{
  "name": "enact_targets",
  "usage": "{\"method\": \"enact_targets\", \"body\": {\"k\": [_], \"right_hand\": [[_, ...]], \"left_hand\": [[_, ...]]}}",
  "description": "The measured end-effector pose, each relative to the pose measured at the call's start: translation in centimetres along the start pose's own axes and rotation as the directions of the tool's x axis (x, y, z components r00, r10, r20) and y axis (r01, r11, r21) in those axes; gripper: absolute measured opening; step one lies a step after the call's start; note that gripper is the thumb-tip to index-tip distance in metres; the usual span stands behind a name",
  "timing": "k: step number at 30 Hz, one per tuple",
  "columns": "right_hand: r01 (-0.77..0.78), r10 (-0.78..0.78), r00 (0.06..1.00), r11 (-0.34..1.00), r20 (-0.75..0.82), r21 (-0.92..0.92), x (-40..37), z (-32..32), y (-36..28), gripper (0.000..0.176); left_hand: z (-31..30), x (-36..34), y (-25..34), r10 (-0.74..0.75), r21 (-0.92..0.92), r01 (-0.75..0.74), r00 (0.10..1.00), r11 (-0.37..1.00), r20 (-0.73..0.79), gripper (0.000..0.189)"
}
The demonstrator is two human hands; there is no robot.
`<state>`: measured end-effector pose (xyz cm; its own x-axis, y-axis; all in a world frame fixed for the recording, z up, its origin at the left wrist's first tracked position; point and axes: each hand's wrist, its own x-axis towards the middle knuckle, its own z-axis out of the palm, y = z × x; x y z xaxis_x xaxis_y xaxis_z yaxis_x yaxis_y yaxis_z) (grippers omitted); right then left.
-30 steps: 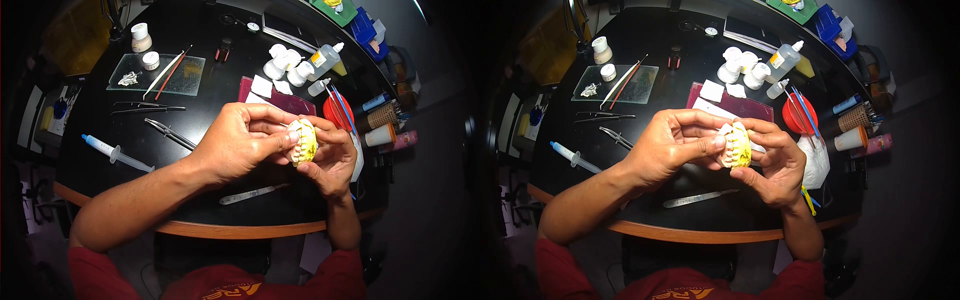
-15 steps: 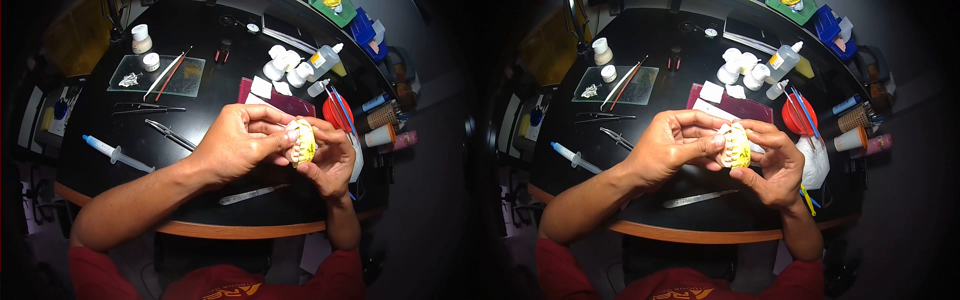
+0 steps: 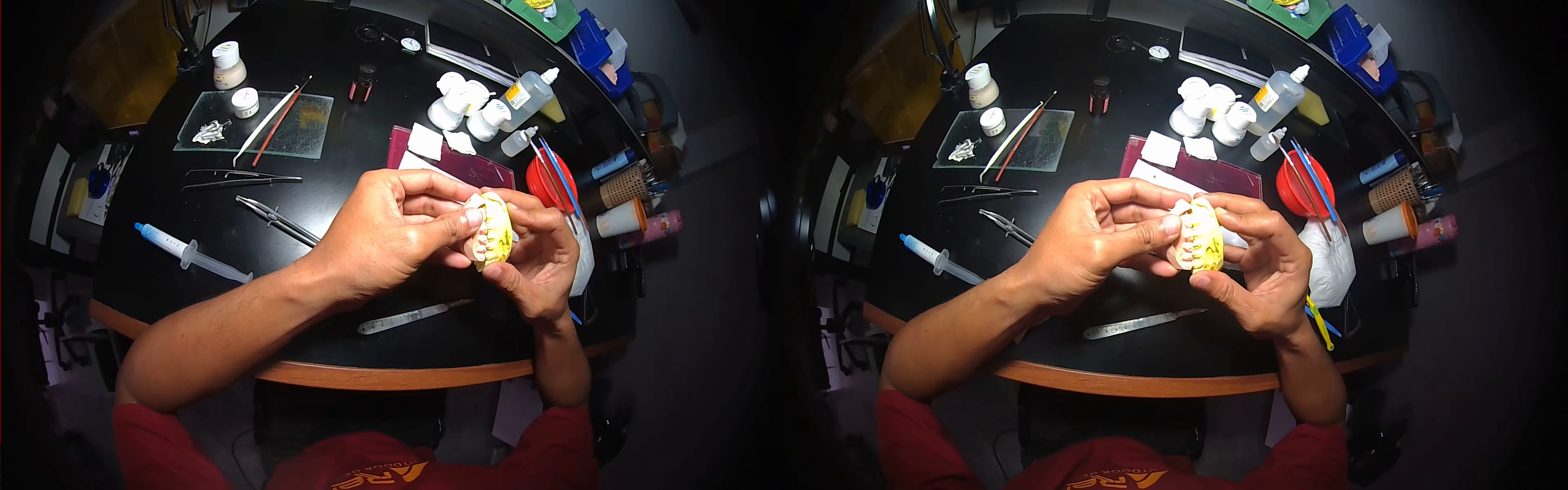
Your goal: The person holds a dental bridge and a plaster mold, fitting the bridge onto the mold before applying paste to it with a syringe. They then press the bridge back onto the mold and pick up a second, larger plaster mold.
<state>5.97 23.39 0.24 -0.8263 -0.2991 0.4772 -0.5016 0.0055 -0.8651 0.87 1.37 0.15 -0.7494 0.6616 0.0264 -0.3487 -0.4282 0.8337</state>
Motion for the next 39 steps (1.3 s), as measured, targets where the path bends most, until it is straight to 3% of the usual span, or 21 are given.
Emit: {"method": "enact_targets", "body": {"k": [24, 39], "right_hand": [[0.018, -0.019, 1.000, 0.999, -0.005, -0.044, -0.04, 0.09, -0.09, 0.052], [-0.009, 0.006, 1.000, 0.995, -0.028, -0.103, -0.12, 0.21, -0.44, 0.050]], "left_hand": [[-0.09, -0.11, 0.18, -0.006, 0.006, 0.006, 1.000, 1.000, 0.007, 0.039], [-0.12, -0.13, 0.04, -0.101, -0.101, 0.099, 0.995, 0.990, -0.017, 0.039]]}}
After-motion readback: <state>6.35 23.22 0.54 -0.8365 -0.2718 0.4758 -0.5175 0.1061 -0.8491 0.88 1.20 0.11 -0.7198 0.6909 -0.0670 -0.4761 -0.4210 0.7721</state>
